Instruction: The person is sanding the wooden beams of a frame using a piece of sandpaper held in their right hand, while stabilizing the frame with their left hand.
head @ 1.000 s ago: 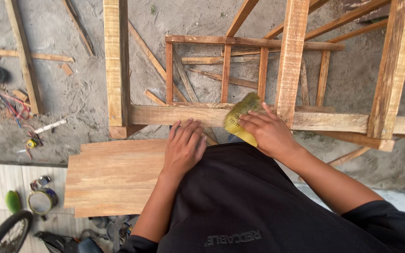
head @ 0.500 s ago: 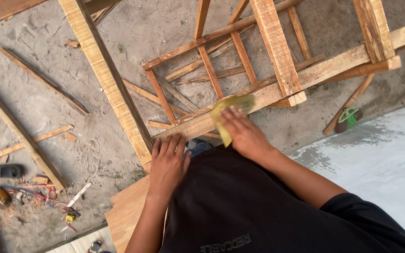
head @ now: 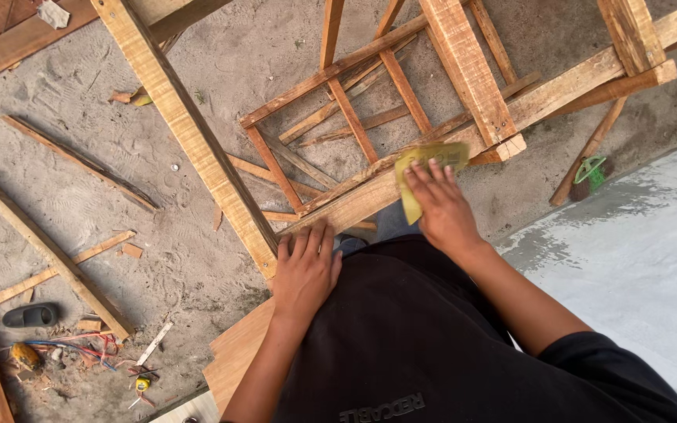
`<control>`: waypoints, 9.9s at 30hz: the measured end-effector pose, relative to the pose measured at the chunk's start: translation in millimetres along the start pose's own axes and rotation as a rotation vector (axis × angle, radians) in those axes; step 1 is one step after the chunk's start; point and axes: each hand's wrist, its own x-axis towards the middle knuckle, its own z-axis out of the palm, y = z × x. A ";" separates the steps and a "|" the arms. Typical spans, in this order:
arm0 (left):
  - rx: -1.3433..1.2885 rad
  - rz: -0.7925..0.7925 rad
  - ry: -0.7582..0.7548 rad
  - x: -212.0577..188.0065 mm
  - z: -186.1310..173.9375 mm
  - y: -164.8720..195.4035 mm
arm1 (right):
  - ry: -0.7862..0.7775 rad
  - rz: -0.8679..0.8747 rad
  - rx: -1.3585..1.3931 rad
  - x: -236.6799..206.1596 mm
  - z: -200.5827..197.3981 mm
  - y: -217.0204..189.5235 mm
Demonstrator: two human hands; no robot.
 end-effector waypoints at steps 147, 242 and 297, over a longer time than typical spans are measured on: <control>-0.485 0.327 0.007 -110.9 -36.1 -176.1 | -0.354 0.151 -0.029 42.8 -32.5 -228.0; -0.546 0.363 0.041 -134.7 -29.5 -170.7 | 1.356 1.326 1.601 -35.9 14.4 -170.7; -0.526 0.185 0.066 -113.8 -30.7 -119.2 | 0.593 0.713 0.925 -43.1 56.0 -172.5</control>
